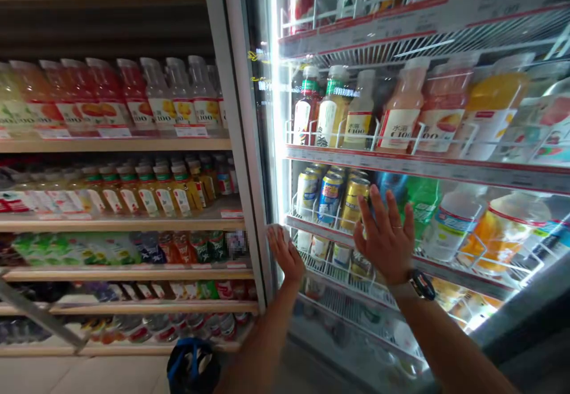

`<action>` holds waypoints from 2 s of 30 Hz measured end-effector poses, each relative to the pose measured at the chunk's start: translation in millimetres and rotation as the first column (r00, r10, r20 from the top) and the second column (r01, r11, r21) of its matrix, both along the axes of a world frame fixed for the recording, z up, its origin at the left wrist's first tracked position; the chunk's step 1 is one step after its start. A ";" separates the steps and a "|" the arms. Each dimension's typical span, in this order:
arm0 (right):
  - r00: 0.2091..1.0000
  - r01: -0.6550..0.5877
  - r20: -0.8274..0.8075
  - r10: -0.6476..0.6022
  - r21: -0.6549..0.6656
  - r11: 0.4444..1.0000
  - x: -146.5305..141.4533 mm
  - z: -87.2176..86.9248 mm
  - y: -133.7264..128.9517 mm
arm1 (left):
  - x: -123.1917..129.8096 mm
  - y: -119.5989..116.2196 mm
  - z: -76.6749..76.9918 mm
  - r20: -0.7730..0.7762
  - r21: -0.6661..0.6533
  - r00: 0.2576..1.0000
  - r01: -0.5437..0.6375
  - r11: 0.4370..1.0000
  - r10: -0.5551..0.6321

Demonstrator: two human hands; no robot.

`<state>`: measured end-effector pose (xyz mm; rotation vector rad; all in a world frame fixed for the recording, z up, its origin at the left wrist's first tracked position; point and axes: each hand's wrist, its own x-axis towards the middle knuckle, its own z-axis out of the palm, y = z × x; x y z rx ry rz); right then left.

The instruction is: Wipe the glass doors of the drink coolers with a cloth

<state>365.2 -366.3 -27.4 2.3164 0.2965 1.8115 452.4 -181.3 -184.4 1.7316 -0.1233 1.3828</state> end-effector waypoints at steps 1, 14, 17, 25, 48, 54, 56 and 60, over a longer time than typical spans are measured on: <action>1.000 -0.003 0.001 0.003 -0.003 1.000 0.3 -0.3 -0.1 | -2.3 -1.3 -10.5 -0.003 0.007 1.000 0.004 1.000 -0.004; 1.000 0.002 -0.005 -0.002 0.013 1.000 -0.3 -3.8 -2.0 | 33.1 52.4 173.5 0.240 0.514 0.968 -0.059 0.856 -0.077; 1.000 0.012 -0.011 -0.012 0.038 0.999 0.0 -6.2 -1.3 | 37.6 55.8 196.6 0.313 0.517 0.948 -0.115 0.849 -0.062; 0.999 0.034 0.012 -0.035 0.047 0.998 3.1 -9.8 2.4 | 35.7 56.7 129.7 0.266 0.432 0.962 -0.065 0.900 -0.058; 0.997 0.072 0.007 -0.072 -0.019 0.997 2.1 -0.7 -0.6 | -6.2 -26.9 191.3 0.255 0.640 0.938 0.020 0.768 -0.236; 0.998 0.059 -0.007 -0.059 -0.019 0.998 1.6 -1.0 -2.1 | -6.1 -26.7 132.7 0.278 0.682 0.916 0.025 0.731 -0.290; 0.998 0.068 0.004 -0.068 -0.021 0.997 2.1 -1.0 -2.3 | -3.7 -21.9 102.7 0.277 0.715 0.912 0.016 0.699 -0.304; 0.997 0.074 0.005 -0.073 -0.031 0.997 2.8 -1.3 -1.8 | -0.8 -9.1 48.8 0.272 0.774 0.910 -0.013 0.633 -0.314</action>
